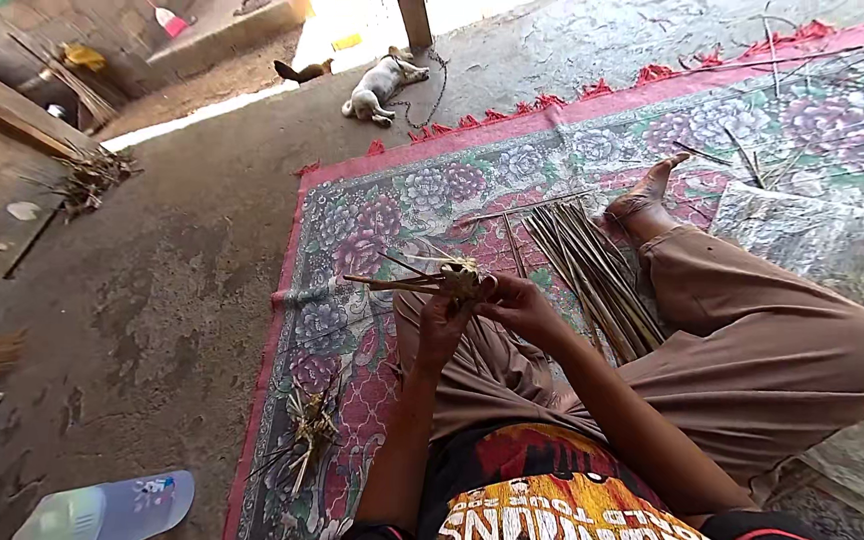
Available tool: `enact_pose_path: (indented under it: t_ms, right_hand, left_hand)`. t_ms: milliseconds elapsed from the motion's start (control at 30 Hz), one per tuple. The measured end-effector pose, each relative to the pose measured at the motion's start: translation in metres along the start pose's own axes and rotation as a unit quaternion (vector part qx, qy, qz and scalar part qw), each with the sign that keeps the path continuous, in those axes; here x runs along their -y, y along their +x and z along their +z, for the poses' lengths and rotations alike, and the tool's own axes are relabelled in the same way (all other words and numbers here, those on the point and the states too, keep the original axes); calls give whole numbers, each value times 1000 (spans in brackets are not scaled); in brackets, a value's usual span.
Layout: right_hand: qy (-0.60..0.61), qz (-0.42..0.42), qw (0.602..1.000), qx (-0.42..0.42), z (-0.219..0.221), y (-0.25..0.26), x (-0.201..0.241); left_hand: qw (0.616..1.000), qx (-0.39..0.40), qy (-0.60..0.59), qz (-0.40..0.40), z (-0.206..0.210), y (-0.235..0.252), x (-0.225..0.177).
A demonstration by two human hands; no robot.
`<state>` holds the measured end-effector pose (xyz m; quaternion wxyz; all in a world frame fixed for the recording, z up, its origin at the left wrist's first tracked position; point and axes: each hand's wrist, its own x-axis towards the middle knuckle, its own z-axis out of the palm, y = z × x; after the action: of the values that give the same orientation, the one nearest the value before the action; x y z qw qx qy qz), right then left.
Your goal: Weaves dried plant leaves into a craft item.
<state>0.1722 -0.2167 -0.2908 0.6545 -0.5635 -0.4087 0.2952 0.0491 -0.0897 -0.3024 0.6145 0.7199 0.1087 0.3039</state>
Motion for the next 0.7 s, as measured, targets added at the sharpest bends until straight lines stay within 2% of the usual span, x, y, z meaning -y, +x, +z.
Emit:
enact_pose_path:
  t_ms: [133,200,267,333,400,567,700]
  right_hand:
    - [90,13,996,-20,9,1,-13]
    - [42,58,996,47,4,1,-20]
    - [-34,107,980,167,-3,1,-27]
    - [-69,122,967,214,-6,2,-33]
    - [-79,100,975,182,-6,1,-31]
    - [-113,15,993,-30,-9,2,-7]
    - [-69,-15,995,-67,-17,-6,22]
  left_hand:
    - [995,-11,-95,34,1,-3,16]
    - [993,-49,-100,45,2,-4,20]
    - [991,-89,-82,54,-2,-3,26]
    - [991,-103,-63,53,-8,-2,32]
    - [991,-100,-68,51,-11,-2,35]
    - [990,-92,-104,26,-2,1,29]
    - [995,-48,-80,47,5,3,6]
